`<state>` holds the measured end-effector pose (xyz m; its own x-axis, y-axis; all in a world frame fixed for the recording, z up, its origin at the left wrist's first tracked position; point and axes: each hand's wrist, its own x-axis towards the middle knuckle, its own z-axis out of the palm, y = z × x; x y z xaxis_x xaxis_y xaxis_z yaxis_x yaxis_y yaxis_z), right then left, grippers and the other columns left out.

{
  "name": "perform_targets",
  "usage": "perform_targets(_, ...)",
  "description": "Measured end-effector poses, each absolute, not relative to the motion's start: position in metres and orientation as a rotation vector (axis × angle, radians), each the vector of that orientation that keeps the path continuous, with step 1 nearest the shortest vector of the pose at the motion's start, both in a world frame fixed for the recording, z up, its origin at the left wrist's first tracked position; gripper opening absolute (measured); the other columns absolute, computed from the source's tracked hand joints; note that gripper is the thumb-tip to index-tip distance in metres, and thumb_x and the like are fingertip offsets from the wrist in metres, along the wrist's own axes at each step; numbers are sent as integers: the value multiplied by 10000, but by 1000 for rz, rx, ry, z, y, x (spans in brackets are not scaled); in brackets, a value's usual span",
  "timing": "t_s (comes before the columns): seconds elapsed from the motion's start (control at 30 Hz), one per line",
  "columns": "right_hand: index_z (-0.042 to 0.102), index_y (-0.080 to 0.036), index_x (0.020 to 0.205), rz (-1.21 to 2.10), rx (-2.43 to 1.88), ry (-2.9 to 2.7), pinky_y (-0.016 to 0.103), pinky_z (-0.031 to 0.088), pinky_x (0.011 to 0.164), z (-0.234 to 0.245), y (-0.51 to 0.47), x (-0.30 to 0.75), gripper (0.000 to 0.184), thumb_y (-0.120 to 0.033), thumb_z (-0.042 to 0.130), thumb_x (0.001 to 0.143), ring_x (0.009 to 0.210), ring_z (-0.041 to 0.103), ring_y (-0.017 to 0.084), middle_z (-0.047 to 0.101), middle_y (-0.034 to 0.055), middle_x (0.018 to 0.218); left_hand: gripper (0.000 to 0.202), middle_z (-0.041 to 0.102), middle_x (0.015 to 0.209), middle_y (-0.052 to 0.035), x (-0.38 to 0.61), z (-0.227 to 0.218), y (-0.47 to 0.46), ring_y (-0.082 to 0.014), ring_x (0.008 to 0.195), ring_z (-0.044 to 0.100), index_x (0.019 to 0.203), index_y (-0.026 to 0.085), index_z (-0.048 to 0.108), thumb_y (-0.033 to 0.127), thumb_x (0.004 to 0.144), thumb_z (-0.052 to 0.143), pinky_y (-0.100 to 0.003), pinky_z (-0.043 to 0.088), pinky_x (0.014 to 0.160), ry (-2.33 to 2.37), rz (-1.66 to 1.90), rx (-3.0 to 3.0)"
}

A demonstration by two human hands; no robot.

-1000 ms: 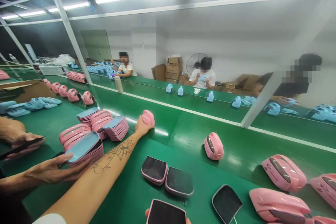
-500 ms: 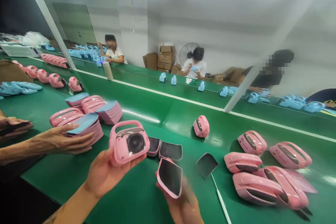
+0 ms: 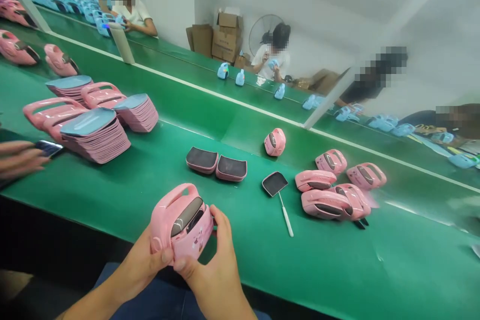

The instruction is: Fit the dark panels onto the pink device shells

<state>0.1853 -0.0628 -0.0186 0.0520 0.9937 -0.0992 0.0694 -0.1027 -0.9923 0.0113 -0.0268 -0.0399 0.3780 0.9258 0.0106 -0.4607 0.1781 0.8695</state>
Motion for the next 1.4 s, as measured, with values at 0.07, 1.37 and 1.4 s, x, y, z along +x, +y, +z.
perform_targets(0.07, 450, -275, 1552, 1213, -1363, -1177, 496, 441, 1173, -17, -64, 185, 1063, -676, 883, 667, 1386, 515, 376, 494, 111, 1573, 1042, 476, 1594, -180, 11, -40, -29, -438, 1405, 520, 1666, 297, 229, 497, 832, 821, -540, 488, 1136, 598, 1066, 941)
perform_targets(1.37, 401, -264, 1541, 1117, -1474, -1519, 565, 408, 1192, -16, -67, 210, 871, -483, 847, 827, 1389, 516, 336, 519, 128, 1541, 985, 584, 1455, -155, 31, -12, -25, -396, 1296, 594, 1575, 285, 398, 408, 723, 877, -495, 528, 1047, 723, 944, 874)
perform_targets(1.4, 405, -262, 1532, 1115, -1473, -1520, 558, 424, 1180, -17, -67, 210, 879, -486, 858, 813, 1366, 534, 332, 531, 129, 1523, 1008, 585, 1454, -151, 30, -11, -25, -391, 1295, 596, 1577, 295, 392, 393, 708, 893, -493, 527, 1047, 725, 907, 873)
